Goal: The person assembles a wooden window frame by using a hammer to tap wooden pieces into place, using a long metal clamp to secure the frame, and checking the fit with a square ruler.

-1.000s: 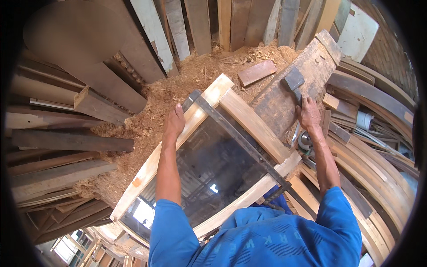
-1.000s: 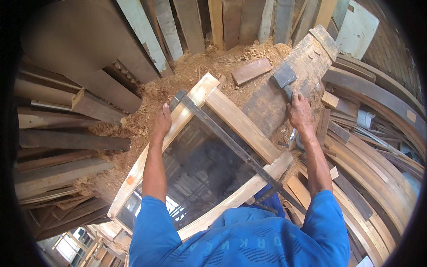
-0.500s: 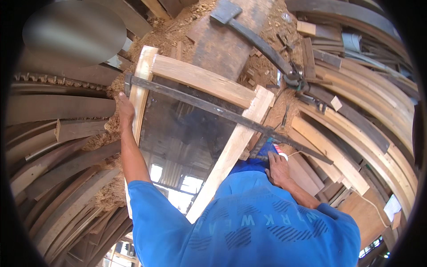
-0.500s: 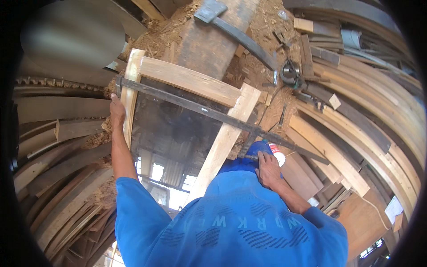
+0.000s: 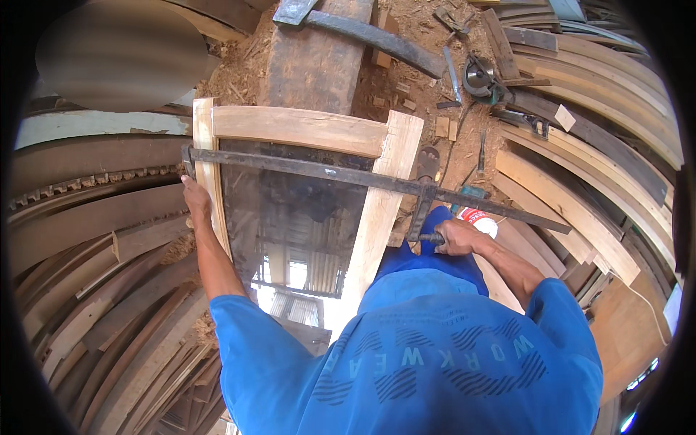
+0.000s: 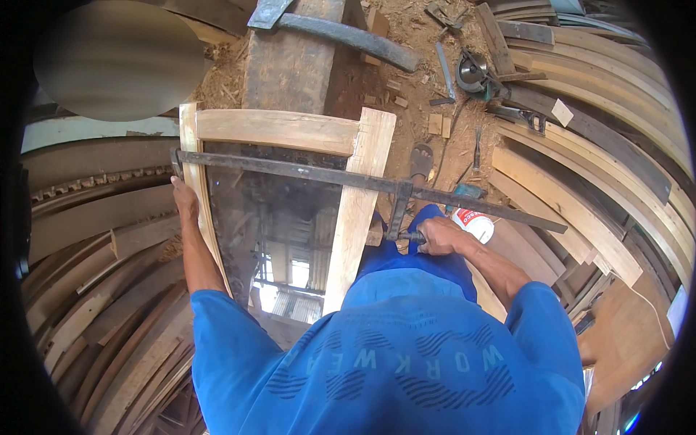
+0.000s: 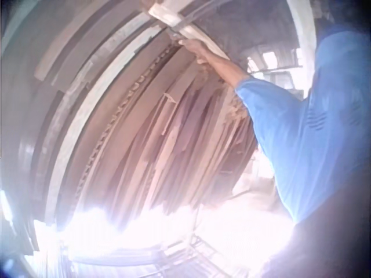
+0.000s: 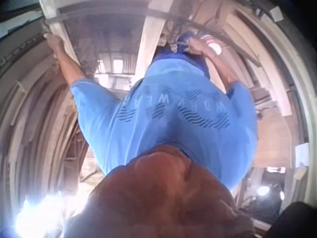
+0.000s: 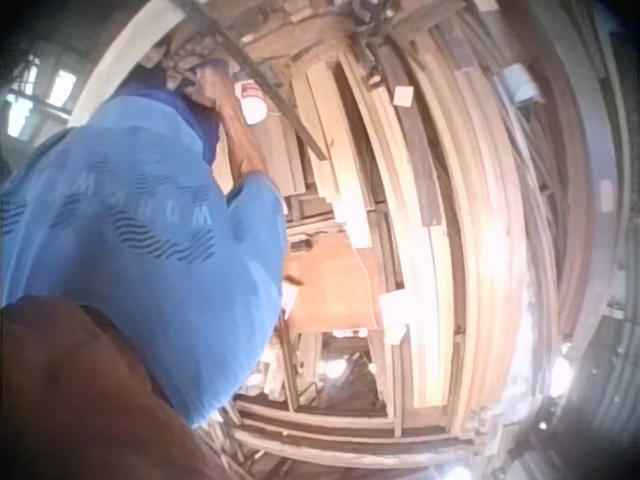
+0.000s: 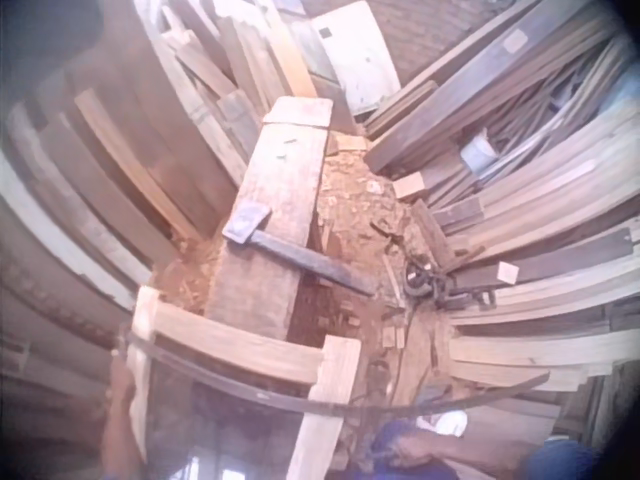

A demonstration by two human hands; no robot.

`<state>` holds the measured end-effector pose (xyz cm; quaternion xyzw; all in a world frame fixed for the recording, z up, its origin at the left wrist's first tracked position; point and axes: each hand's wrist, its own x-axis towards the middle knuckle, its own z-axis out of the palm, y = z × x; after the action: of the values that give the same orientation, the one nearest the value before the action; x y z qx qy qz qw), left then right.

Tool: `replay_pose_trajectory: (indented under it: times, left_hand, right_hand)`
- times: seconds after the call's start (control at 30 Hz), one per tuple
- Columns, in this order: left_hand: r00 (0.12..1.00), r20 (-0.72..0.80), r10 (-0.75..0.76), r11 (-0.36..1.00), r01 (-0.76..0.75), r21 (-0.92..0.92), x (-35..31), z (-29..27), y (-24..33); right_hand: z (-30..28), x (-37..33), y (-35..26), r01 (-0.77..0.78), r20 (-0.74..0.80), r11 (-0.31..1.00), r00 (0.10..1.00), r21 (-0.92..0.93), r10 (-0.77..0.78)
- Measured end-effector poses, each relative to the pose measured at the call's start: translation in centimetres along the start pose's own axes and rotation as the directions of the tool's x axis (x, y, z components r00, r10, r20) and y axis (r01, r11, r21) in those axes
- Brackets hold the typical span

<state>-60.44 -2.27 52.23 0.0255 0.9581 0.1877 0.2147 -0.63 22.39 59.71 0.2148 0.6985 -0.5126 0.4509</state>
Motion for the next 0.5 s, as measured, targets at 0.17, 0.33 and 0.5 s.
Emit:
replay_pose_trajectory:
  times: [0.17, 0.33, 0.5]
  left_hand:
    - [1.000, -0.003, 0.014, 0.998, -0.014, -0.063, -0.5, -0.5, -0.4]
    - [0.999, -0.041, -0.022, 0.997, 0.025, 0.078, -1.2, -0.3, 1.4]
    - [0.999, -0.020, -0.038, 0.997, 0.039, 0.068, -0.9, -0.6, 0.0]
  right_hand:
    - [3.4, -2.4, -1.7, -0.017, -0.476, 0.977, 0.875, -0.211, -0.087]
    - [4.8, 0.2, 0.3, -0.121, -0.453, 0.967, 0.891, -0.223, 0.007]
    - [0.4, -0.7, -0.8, -0.015, -0.096, 0.996, 0.995, -0.085, 0.007]
